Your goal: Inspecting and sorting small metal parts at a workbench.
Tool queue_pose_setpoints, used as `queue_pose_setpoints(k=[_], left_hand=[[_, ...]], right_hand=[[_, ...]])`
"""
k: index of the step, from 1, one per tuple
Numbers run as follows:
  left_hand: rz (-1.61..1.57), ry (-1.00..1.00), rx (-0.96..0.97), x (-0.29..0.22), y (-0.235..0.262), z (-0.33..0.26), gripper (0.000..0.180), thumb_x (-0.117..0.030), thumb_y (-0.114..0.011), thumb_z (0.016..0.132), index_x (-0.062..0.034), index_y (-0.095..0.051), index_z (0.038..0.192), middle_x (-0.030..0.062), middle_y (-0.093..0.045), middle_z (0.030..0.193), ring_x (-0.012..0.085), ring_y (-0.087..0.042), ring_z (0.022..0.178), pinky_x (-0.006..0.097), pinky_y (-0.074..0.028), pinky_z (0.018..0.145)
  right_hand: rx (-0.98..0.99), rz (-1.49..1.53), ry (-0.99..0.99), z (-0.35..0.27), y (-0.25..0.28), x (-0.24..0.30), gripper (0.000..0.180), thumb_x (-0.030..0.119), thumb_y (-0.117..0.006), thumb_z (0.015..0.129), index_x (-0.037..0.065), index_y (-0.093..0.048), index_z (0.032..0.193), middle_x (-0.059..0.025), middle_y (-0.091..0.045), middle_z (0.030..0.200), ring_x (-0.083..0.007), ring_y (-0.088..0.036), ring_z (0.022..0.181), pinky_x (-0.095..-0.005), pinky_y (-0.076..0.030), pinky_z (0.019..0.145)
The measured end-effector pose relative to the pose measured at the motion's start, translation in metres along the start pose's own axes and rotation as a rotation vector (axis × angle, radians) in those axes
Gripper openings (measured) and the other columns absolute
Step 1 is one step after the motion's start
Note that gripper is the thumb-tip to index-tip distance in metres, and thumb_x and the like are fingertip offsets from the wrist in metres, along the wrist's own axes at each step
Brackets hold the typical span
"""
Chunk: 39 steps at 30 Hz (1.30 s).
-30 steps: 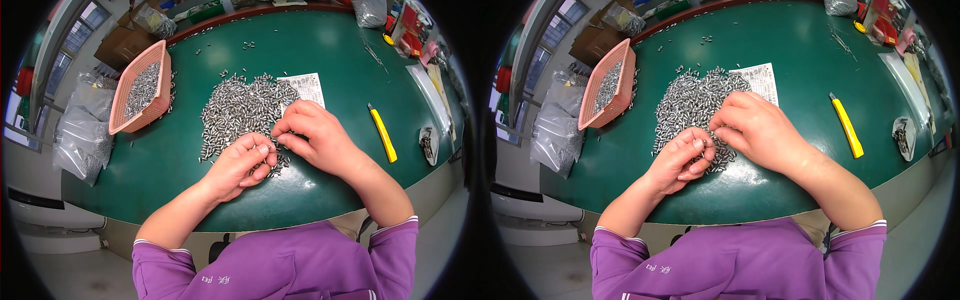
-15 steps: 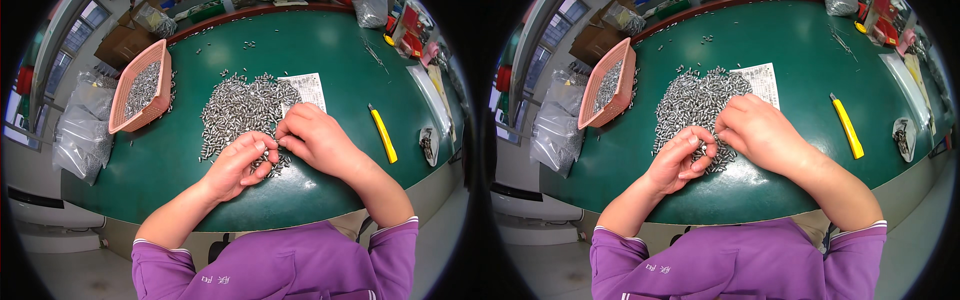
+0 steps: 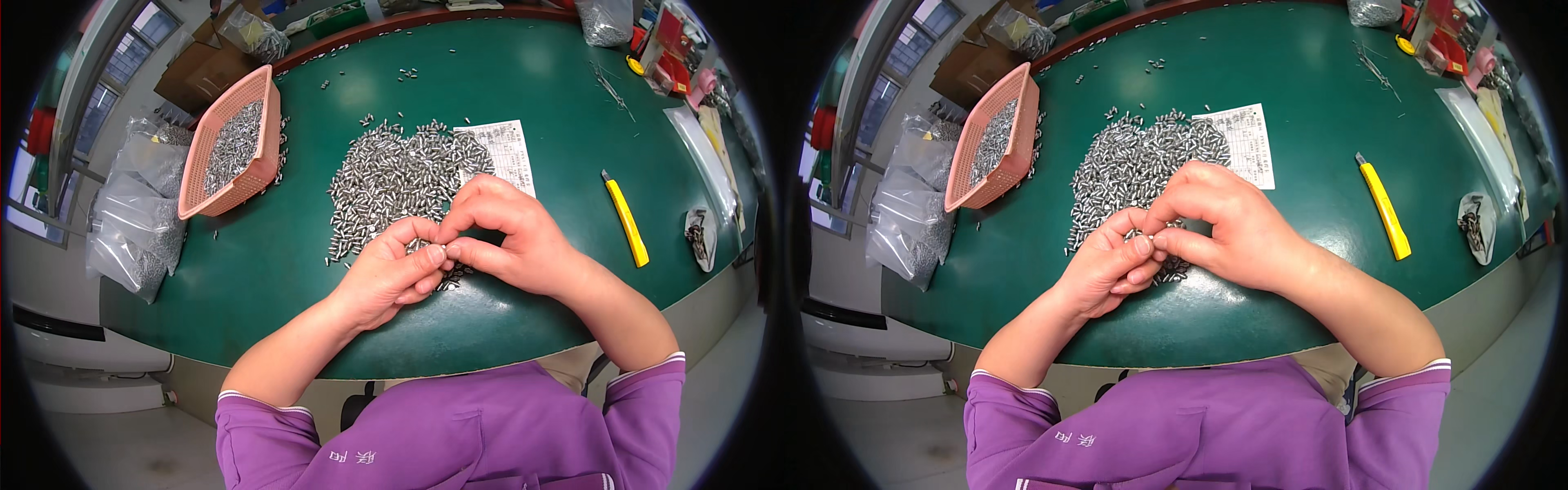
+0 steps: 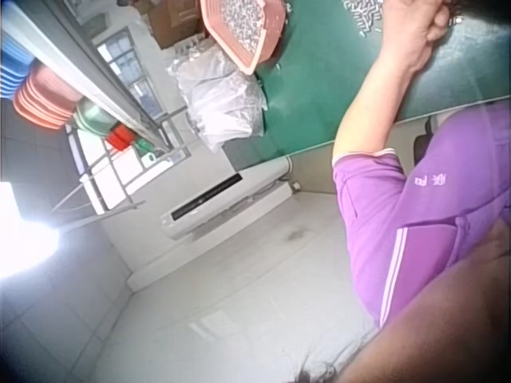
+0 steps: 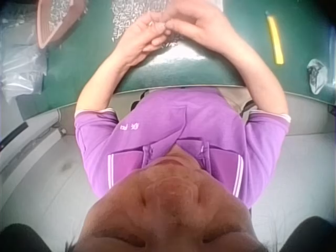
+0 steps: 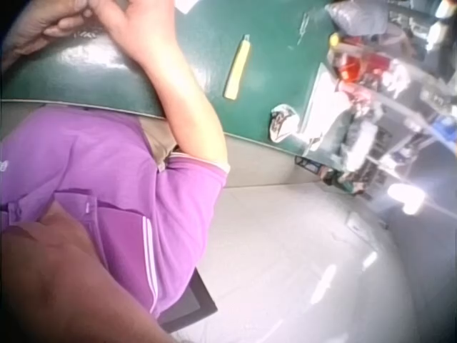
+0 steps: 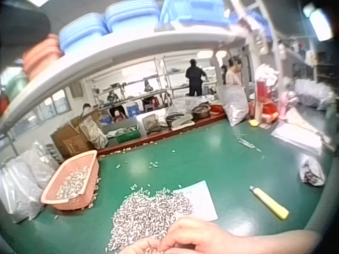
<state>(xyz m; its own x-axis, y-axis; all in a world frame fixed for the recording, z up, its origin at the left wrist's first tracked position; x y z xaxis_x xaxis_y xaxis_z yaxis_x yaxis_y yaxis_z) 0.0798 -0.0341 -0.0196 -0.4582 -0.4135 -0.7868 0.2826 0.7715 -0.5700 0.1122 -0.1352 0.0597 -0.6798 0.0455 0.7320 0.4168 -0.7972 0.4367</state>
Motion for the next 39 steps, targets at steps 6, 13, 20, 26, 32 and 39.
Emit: queue_pose_setpoints(k=[6,13,20,26,32,39], left_hand=[[0.021,-0.021,-0.027,-0.002,0.002,0.0,0.017,-0.021,-0.051,0.098,-0.0057,-0.051,0.104,0.0062,-0.054,0.087,0.0041,-0.04,0.057,0.015,-0.026,0.04],[-0.018,-0.027,-0.044,-0.006,0.006,0.002,0.025,-0.024,-0.04,0.101,-0.0027,-0.052,0.107,0.0099,-0.054,0.092,0.0087,-0.042,0.06,0.017,-0.027,0.041],[-0.029,-0.023,-0.032,-0.005,0.006,0.001,0.024,-0.023,-0.042,0.1,-0.0025,-0.052,0.108,0.0103,-0.053,0.093,0.009,-0.043,0.061,0.017,-0.027,0.041],[-0.08,-0.009,-0.028,-0.004,0.005,0.001,0.019,-0.015,-0.043,0.097,-0.0023,-0.051,0.108,0.0102,-0.054,0.093,0.0089,-0.043,0.061,0.017,-0.028,0.041],[-0.078,0.008,-0.045,-0.004,0.005,0.001,0.018,-0.007,-0.044,0.093,-0.0017,-0.051,0.109,0.0093,-0.055,0.094,0.0077,-0.043,0.061,0.017,-0.028,0.04],[-0.073,0.015,-0.064,-0.004,0.006,0.0,0.017,-0.007,-0.045,0.093,-0.0018,-0.052,0.108,0.0079,-0.055,0.092,0.0067,-0.042,0.06,0.017,-0.027,0.04]], right_hand=[[-0.024,-0.29,-0.075,0.001,0.016,-0.009,0.012,0.004,-0.068,0.075,0.007,-0.065,0.086,-0.0051,-0.058,0.084,-0.0218,-0.058,0.084,-0.0329,-0.047,0.072],[0.179,-0.383,-0.068,-0.009,-0.005,-0.019,0.016,0.007,-0.071,0.069,0.011,-0.067,0.085,-0.0038,-0.056,0.083,-0.024,-0.056,0.084,-0.037,-0.047,0.074],[0.158,-0.458,-0.02,-0.006,-0.01,-0.013,0.008,0.012,-0.067,0.07,0.009,-0.063,0.077,-0.0067,-0.056,0.082,-0.0273,-0.057,0.082,-0.0401,-0.047,0.072],[0.166,-0.524,-0.018,-0.008,-0.011,-0.012,0.006,0.011,-0.066,0.07,0.008,-0.062,0.073,-0.0076,-0.056,0.079,-0.0276,-0.056,0.08,-0.0398,-0.047,0.07],[0.13,-0.459,-0.114,-0.008,-0.005,-0.022,0.007,0.011,-0.066,0.071,0.008,-0.063,0.076,-0.0071,-0.056,0.079,-0.0274,-0.057,0.081,-0.0394,-0.047,0.071],[0.148,-0.45,-0.088,-0.008,-0.006,-0.021,0.009,0.011,-0.069,0.072,0.008,-0.065,0.079,-0.0054,-0.056,0.08,-0.0259,-0.057,0.083,-0.0386,-0.047,0.071]])
Point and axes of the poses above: each hand's wrist, its own z-axis towards the middle knuckle, its own y-axis out of the back of the hand, x = y × z, the point moved 9 cm from there along z, towards the middle knuckle
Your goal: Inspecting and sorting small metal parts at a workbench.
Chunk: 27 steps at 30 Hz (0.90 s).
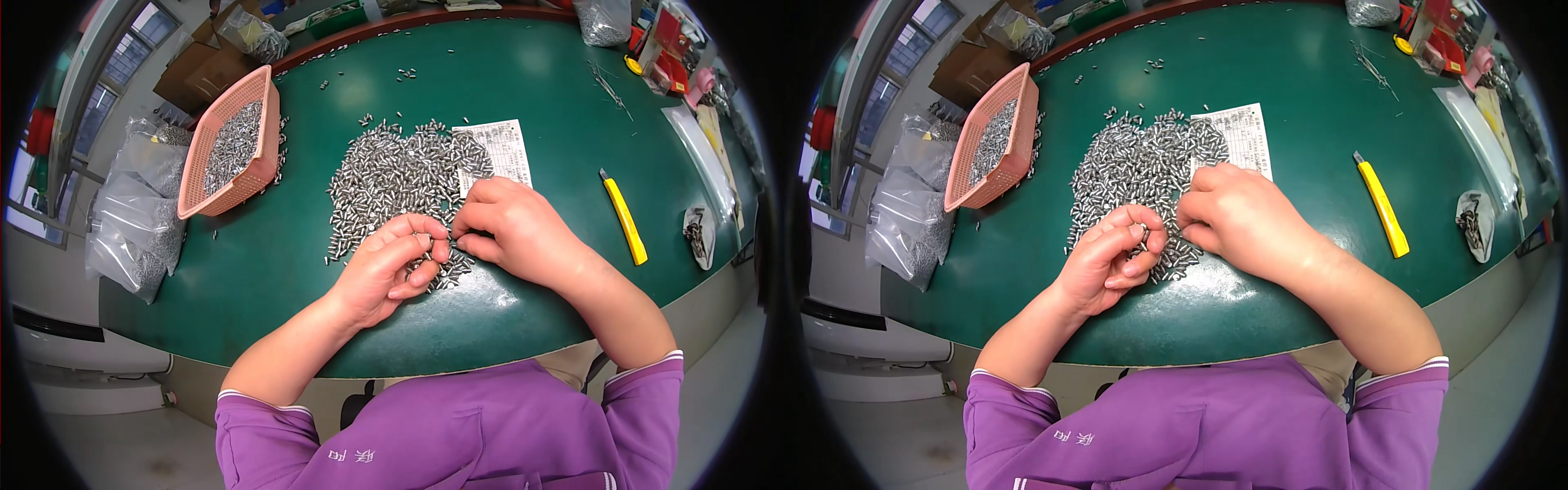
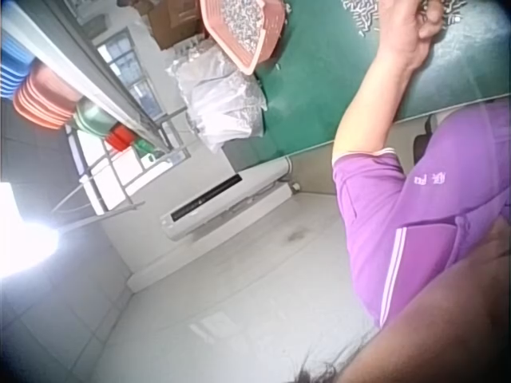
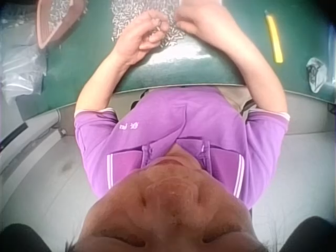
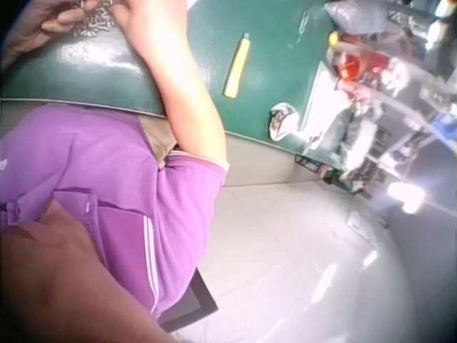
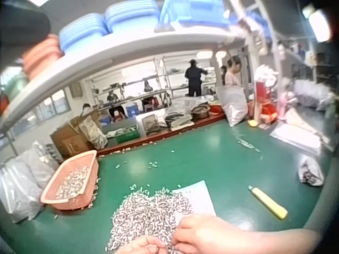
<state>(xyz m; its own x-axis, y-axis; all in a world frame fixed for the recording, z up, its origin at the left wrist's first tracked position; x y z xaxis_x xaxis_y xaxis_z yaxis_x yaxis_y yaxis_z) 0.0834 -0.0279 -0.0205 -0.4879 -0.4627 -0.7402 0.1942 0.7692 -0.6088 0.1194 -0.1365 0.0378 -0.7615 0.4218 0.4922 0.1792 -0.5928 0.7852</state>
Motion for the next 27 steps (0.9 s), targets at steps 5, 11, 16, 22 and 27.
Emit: queue_pose_setpoints(k=[5,11,16,22,27], left_hand=[[0.001,0.023,-0.051,0.001,0.001,-0.001,0.016,-0.014,-0.045,0.096,-0.0038,-0.052,0.106,0.0061,-0.052,0.088,0.0047,-0.038,0.054,0.015,-0.025,0.037],[-0.002,0.051,-0.103,0.002,0.004,-0.003,0.019,-0.019,-0.043,0.099,-0.0034,-0.052,0.105,0.006,-0.052,0.088,0.0044,-0.036,0.051,0.015,-0.024,0.036],[-0.029,0.042,-0.065,0.002,0.004,-0.004,0.026,-0.023,-0.04,0.1,-0.0007,-0.052,0.105,0.0085,-0.053,0.088,0.0064,-0.038,0.055,0.017,-0.025,0.038],[-0.077,0.046,-0.043,0.003,0.004,-0.004,0.032,-0.028,-0.038,0.101,-0.0002,-0.052,0.101,0.0102,-0.054,0.085,0.0068,-0.036,0.053,0.017,-0.025,0.038],[-0.074,0.038,-0.015,0.002,0.002,-0.003,0.024,-0.022,-0.041,0.099,-0.0009,-0.053,0.102,0.0091,-0.054,0.088,0.0069,-0.039,0.056,0.017,-0.026,0.039]], right_hand=[[0.012,-0.053,0.02,0.001,0.001,0.003,0.011,0.012,-0.07,0.071,0.008,-0.066,0.081,-0.0058,-0.057,0.08,-0.0264,-0.058,0.082,-0.0388,-0.047,0.072],[0.071,-0.02,-0.01,-0.001,0.0,0.0,0.013,0.011,-0.069,0.071,0.007,-0.065,0.082,-0.0075,-0.059,0.079,-0.0284,-0.058,0.082,-0.04,-0.047,0.072],[0.095,-0.001,-0.045,-0.002,-0.004,-0.002,0.013,0.01,-0.068,0.071,0.005,-0.063,0.083,-0.0093,-0.058,0.079,-0.0297,-0.058,0.082,-0.0409,-0.047,0.072],[0.061,0.036,-0.014,-0.002,-0.004,0.002,0.011,0.007,-0.065,0.073,0.005,-0.061,0.084,-0.0103,-0.058,0.081,-0.0306,-0.057,0.082,-0.0417,-0.047,0.072],[-0.085,0.205,-0.081,0.002,0.008,-0.002,0.011,0.006,-0.065,0.077,0.005,-0.059,0.087,-0.0088,-0.059,0.084,-0.028,-0.059,0.082,-0.0374,-0.048,0.073]])
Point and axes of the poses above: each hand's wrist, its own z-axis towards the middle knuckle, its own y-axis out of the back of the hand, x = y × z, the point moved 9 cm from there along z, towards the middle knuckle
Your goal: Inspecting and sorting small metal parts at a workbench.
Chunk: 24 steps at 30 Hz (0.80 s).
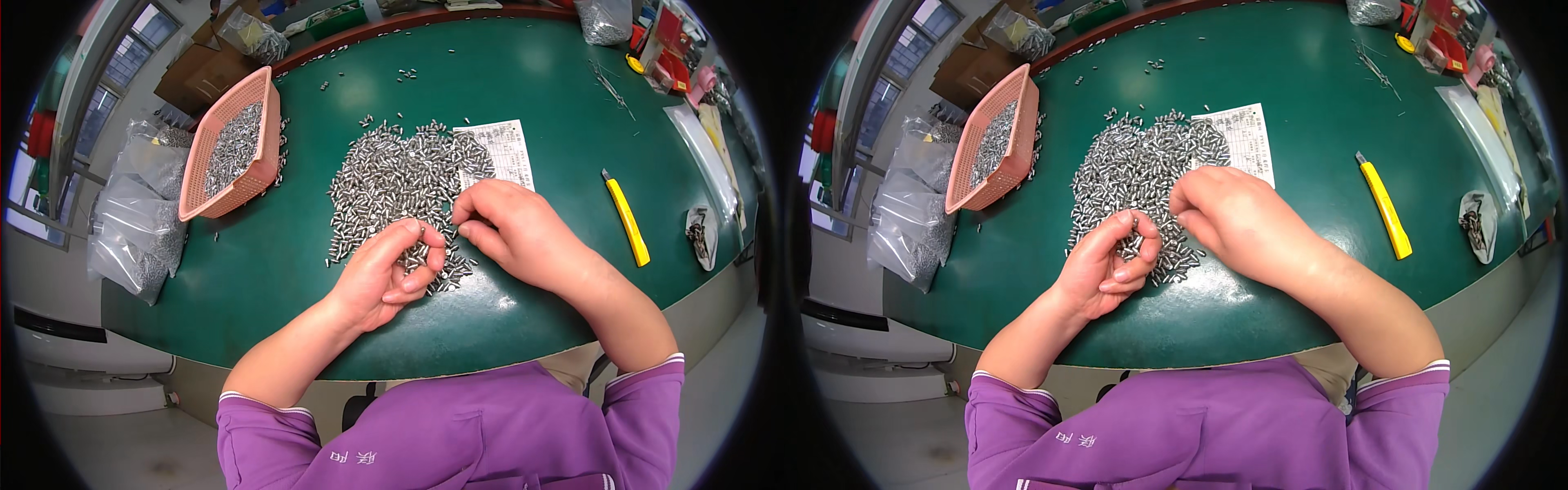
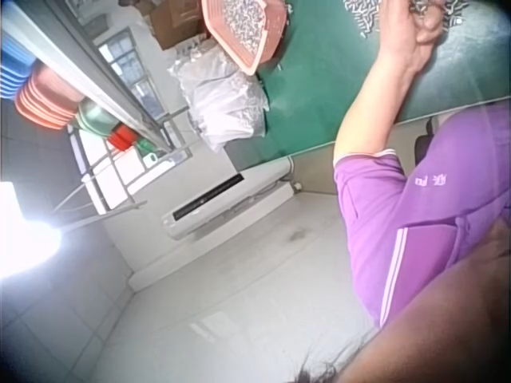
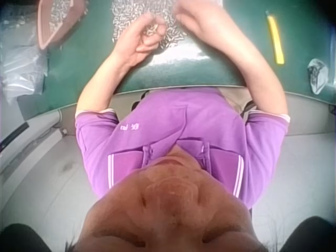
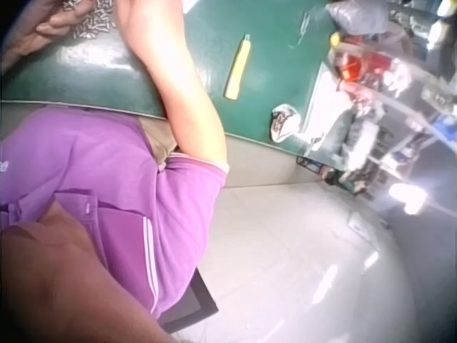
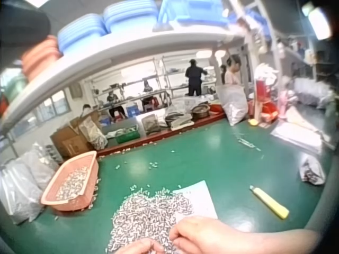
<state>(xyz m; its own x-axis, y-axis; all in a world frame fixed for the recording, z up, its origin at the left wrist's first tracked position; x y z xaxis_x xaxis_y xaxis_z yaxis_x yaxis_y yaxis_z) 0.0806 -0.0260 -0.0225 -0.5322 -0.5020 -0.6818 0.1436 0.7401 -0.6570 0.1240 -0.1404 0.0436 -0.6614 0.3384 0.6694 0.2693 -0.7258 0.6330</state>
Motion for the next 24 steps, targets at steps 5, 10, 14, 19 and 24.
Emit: queue_pose_setpoints(k=[5,10,14,19,24], left_hand=[[0.062,-0.027,0.037,0.001,-0.006,0.002,0.017,-0.01,-0.048,0.095,-0.004,-0.047,0.112,0.0074,-0.054,0.091,0.0063,-0.042,0.062,0.016,-0.029,0.045],[0.117,-0.031,0.064,0.003,-0.007,0.002,0.016,-0.01,-0.05,0.095,-0.0057,-0.047,0.11,0.0066,-0.055,0.09,0.005,-0.041,0.06,0.016,-0.028,0.044],[0.12,-0.032,0.052,0.003,-0.008,0.002,0.011,-0.011,-0.05,0.096,-0.0063,-0.049,0.106,0.0066,-0.055,0.089,0.0044,-0.039,0.057,0.016,-0.027,0.042],[0.102,-0.021,0.044,0.003,-0.008,0.002,0.014,-0.018,-0.046,0.098,-0.0046,-0.05,0.1,0.0068,-0.054,0.087,0.0045,-0.037,0.054,0.016,-0.025,0.039],[0.079,-0.016,0.03,0.002,-0.005,0.001,0.016,-0.018,-0.044,0.097,-0.0043,-0.05,0.1,0.0084,-0.054,0.087,0.0069,-0.039,0.056,0.017,-0.026,0.04]], right_hand=[[-0.074,0.078,0.183,0.003,0.008,0.02,0.014,0.003,-0.066,0.077,0.007,-0.062,0.089,-0.0061,-0.062,0.087,-0.0249,-0.061,0.082,-0.0354,-0.048,0.073],[-0.08,0.1,0.31,0.0,0.006,0.035,0.022,0.001,-0.07,0.073,0.009,-0.066,0.094,-0.004,-0.065,0.087,-0.0216,-0.062,0.082,-0.0343,-0.048,0.072],[-0.118,0.084,0.317,-0.002,0.009,0.033,0.024,0.002,-0.07,0.073,0.008,-0.066,0.095,-0.0034,-0.066,0.088,-0.0217,-0.062,0.081,-0.0337,-0.048,0.071],[-0.145,-0.149,0.173,-0.001,0.012,0.014,0.019,0.004,-0.071,0.072,0.009,-0.066,0.089,-0.0037,-0.062,0.087,-0.0233,-0.059,0.085,-0.0347,-0.048,0.073],[-0.016,-0.232,0.115,-0.003,-0.001,0.002,0.014,0.007,-0.071,0.07,0.008,-0.065,0.082,-0.0038,-0.057,0.082,-0.0247,-0.056,0.084,-0.0374,-0.047,0.074]])
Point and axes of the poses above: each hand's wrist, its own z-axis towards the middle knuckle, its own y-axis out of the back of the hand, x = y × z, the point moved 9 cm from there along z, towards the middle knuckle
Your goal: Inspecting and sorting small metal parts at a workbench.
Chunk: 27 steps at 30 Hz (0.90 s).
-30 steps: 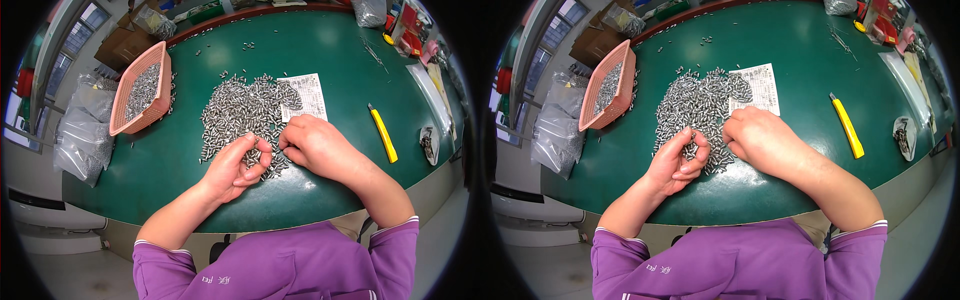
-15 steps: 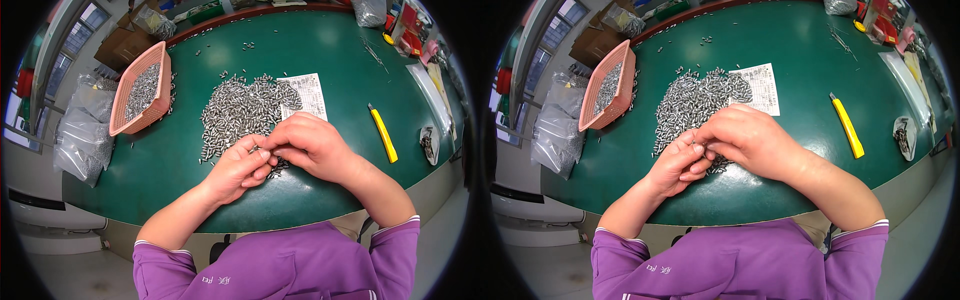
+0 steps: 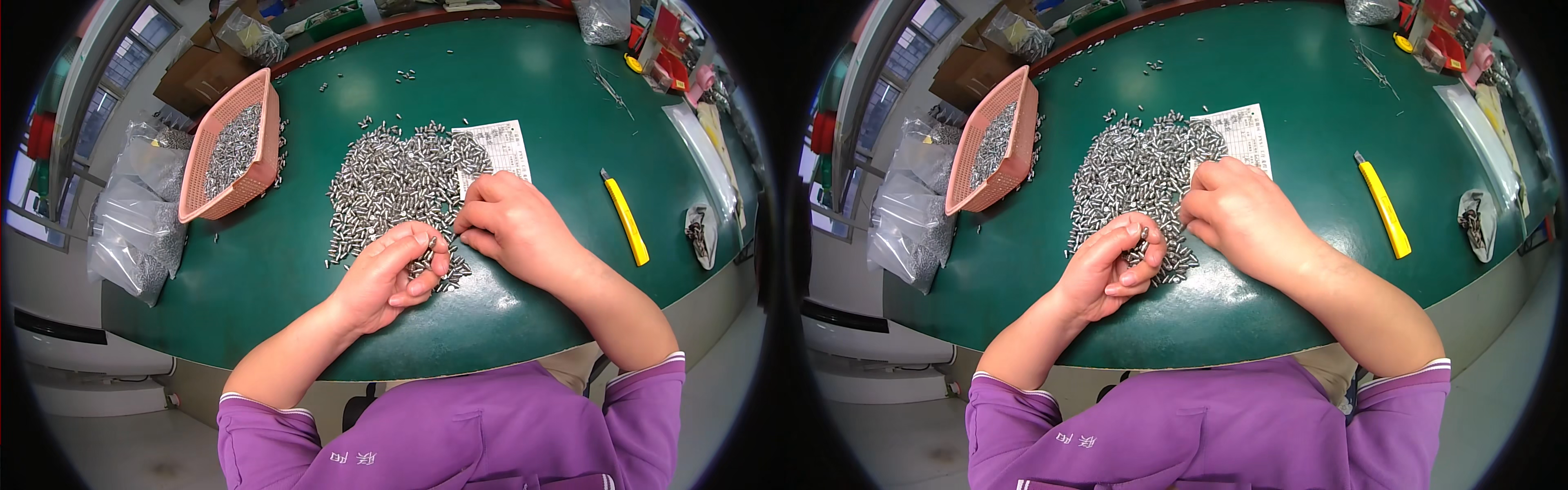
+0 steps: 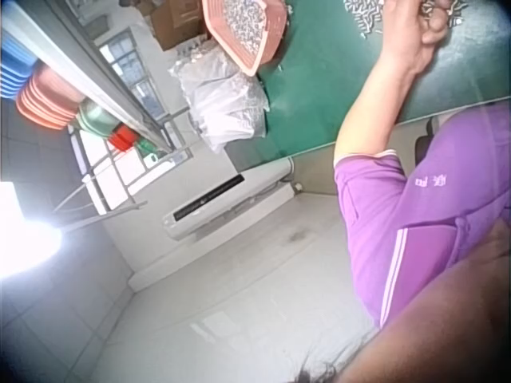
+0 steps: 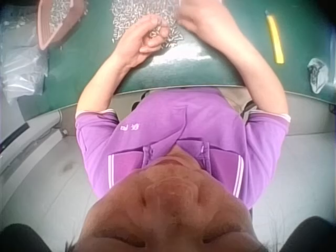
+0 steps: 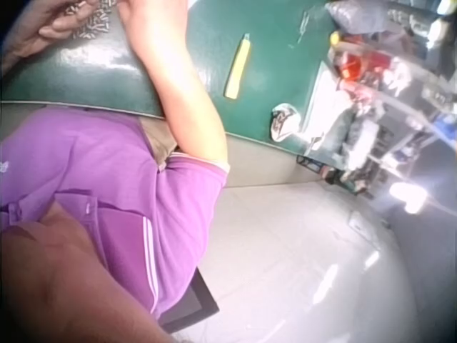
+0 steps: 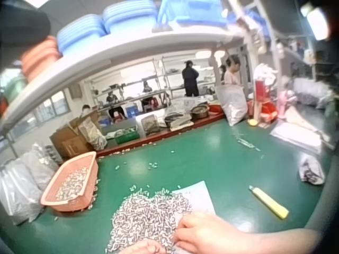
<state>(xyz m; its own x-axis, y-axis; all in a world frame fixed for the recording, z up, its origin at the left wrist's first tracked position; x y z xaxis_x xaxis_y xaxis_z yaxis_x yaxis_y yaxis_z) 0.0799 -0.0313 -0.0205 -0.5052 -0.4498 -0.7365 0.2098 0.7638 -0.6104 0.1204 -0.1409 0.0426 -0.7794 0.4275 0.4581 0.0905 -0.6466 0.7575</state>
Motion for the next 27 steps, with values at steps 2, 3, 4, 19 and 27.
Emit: queue_pose_setpoints(k=[2,3,4,19,27], left_hand=[[-0.006,0.008,0.004,0.0,-0.001,0.0,0.016,-0.018,-0.043,0.097,-0.004,-0.05,0.101,0.0086,-0.054,0.086,0.0072,-0.039,0.056,0.017,-0.026,0.04],[-0.007,0.008,0.004,0.001,-0.001,0.0,0.016,-0.018,-0.043,0.097,-0.004,-0.05,0.101,0.0086,-0.054,0.086,0.0072,-0.039,0.056,0.017,-0.026,0.04],[-0.015,0.006,0.012,0.0,-0.001,0.0,0.016,-0.018,-0.043,0.097,-0.0037,-0.05,0.101,0.0089,-0.054,0.087,0.0076,-0.039,0.056,0.017,-0.026,0.04],[0.02,-0.037,0.014,-0.002,0.001,0.002,0.015,-0.019,-0.047,0.098,-0.0056,-0.049,0.105,0.0082,-0.05,0.092,0.0061,-0.039,0.06,0.014,-0.026,0.04],[0.023,-0.001,0.02,0.002,-0.002,0.0,0.017,-0.008,-0.052,0.095,-0.0052,-0.049,0.111,0.0073,-0.057,0.092,0.0034,-0.042,0.059,0.015,-0.026,0.041]], right_hand=[[0.021,-0.031,-0.004,-0.001,-0.003,-0.001,0.013,0.007,-0.07,0.07,0.007,-0.064,0.081,-0.0045,-0.057,0.081,-0.0254,-0.056,0.083,-0.0383,-0.047,0.073],[0.022,-0.031,-0.004,-0.001,-0.003,-0.001,0.013,0.007,-0.07,0.07,0.007,-0.064,0.081,-0.0045,-0.057,0.081,-0.0254,-0.056,0.083,-0.0383,-0.047,0.073],[0.012,-0.038,-0.005,-0.001,-0.002,0.0,0.012,0.006,-0.07,0.071,0.007,-0.064,0.081,-0.005,-0.057,0.081,-0.0257,-0.056,0.082,-0.0384,-0.047,0.073],[0.218,-0.034,-0.021,-0.001,-0.001,0.001,0.012,0.007,-0.067,0.072,0.007,-0.064,0.084,-0.0075,-0.058,0.081,-0.0279,-0.057,0.083,-0.0375,-0.047,0.073],[0.081,0.67,-0.206,0.002,-0.005,0.005,0.008,0.005,-0.068,0.082,0.006,-0.064,0.09,-0.0017,-0.055,0.085,-0.0105,-0.055,0.077,-0.024,-0.046,0.065]])
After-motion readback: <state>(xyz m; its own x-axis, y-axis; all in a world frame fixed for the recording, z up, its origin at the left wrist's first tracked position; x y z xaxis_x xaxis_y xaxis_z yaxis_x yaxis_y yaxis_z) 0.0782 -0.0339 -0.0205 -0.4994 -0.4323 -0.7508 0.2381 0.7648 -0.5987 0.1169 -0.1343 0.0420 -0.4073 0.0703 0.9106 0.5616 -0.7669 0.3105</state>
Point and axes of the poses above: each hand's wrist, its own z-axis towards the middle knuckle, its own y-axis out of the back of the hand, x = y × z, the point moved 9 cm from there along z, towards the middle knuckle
